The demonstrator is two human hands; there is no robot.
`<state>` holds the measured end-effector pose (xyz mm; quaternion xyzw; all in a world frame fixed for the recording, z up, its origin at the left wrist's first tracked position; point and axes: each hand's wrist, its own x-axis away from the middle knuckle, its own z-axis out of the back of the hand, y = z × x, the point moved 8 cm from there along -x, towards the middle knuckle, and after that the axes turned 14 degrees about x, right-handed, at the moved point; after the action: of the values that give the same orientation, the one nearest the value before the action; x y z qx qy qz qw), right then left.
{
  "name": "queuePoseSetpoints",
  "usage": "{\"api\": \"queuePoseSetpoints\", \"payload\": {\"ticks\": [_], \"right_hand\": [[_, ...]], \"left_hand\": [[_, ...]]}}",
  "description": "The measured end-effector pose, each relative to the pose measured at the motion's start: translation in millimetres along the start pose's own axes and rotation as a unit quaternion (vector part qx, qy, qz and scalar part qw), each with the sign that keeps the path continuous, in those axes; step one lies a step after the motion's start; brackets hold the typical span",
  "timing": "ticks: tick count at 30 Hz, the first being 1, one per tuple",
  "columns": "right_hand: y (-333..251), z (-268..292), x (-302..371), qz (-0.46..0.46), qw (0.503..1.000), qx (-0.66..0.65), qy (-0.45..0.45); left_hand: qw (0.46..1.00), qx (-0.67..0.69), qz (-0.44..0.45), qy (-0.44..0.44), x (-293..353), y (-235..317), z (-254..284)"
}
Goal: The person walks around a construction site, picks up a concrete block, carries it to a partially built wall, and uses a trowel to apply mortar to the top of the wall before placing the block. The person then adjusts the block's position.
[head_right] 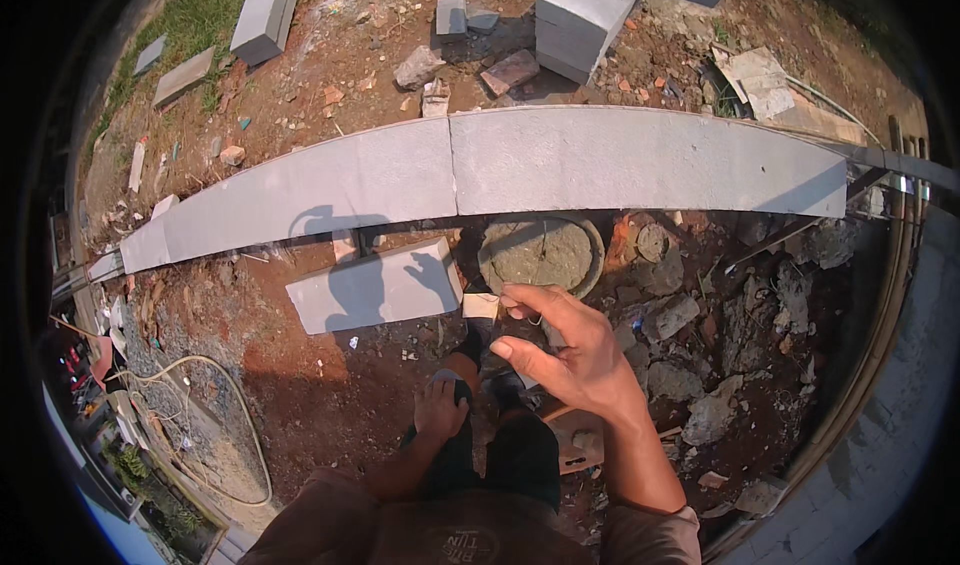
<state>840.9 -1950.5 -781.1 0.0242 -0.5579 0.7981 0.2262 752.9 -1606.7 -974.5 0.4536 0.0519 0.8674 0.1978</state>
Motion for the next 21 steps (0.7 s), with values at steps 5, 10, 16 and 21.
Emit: {"api": "queuePoseSetpoints", "payload": {"ticks": [5,10,16,21], "right_hand": [[296.7,-88.2,222.5,-0.46,0.886,0.026,0.052],[453.9,-201.6,281.1,-0.553,0.823,0.127,-0.03],[576.1,-272.5,258.8,-0.604,0.751,0.267,-0.005],[612.9,-273.2,248.9,-0.582,0.792,0.179,0.04]], "left_hand": [[0.992,-0.085,-0.019,-0.093,8.0,20.4,-22.4],[0.981,-0.146,-0.084,-0.096,14.0,15.5,-46.1],[0.98,-0.143,-0.117,-0.077,9.6,17.8,-44.4],[0.977,-0.154,-0.134,-0.053,6.0,14.5,-43.2]]}}
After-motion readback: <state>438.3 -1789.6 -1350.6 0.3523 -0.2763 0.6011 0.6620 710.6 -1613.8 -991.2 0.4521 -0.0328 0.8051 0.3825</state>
